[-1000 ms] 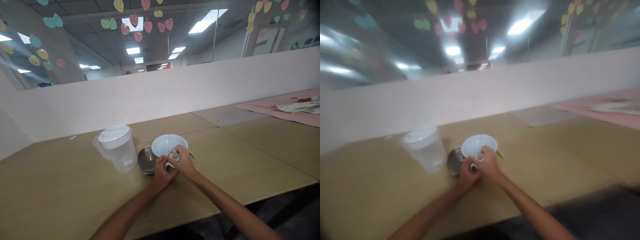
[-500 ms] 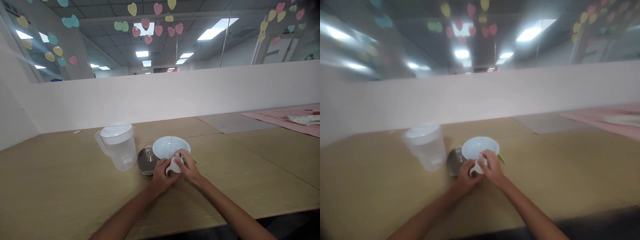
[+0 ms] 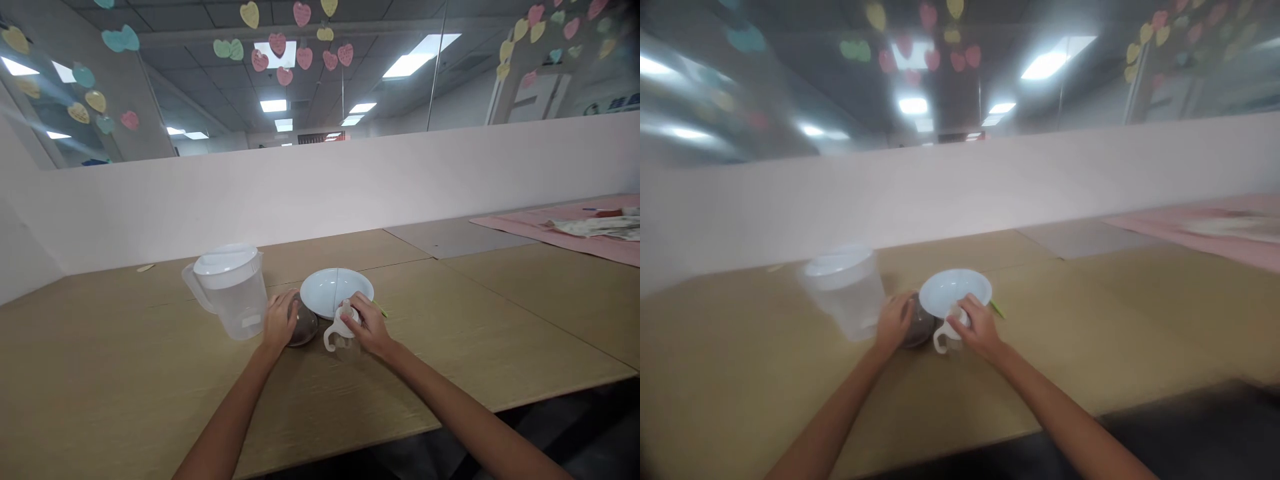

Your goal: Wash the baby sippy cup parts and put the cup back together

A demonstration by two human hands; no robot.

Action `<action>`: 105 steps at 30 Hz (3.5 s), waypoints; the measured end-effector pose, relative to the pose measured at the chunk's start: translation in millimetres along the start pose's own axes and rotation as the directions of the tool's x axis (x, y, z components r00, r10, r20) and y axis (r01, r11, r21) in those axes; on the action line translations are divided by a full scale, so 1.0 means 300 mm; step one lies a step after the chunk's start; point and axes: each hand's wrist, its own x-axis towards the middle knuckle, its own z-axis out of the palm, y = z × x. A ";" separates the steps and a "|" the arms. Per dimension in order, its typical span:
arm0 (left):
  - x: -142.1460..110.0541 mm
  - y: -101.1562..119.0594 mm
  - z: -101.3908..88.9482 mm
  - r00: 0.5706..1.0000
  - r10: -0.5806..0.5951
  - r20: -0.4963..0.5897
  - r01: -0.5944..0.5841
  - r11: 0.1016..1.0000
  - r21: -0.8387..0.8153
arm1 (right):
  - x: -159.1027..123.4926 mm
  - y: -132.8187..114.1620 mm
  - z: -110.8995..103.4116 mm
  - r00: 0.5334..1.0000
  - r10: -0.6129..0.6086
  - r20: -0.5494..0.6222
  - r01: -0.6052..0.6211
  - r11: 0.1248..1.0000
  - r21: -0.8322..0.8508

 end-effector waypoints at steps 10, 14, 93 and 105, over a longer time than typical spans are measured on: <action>0.000 -0.017 -0.003 0.999 -0.046 0.010 0.043 0.976 0.215 | 0.004 -0.004 -0.002 1.000 -0.020 0.009 0.020 1.000 -0.010; -0.007 -0.011 0.011 0.980 -0.111 0.166 0.067 0.966 0.251 | 0.005 -0.002 0.002 1.000 -0.024 -0.013 0.024 1.000 -0.003; -0.037 0.386 0.040 0.990 -0.121 -0.068 0.041 0.724 -0.689 | -0.009 0.010 0.020 0.995 -0.032 -0.100 0.022 0.995 -0.098; -0.029 0.378 0.042 0.988 -0.140 -0.061 0.057 0.711 -0.701 | -0.006 0.016 0.020 0.992 -0.072 -0.102 0.061 0.992 -0.107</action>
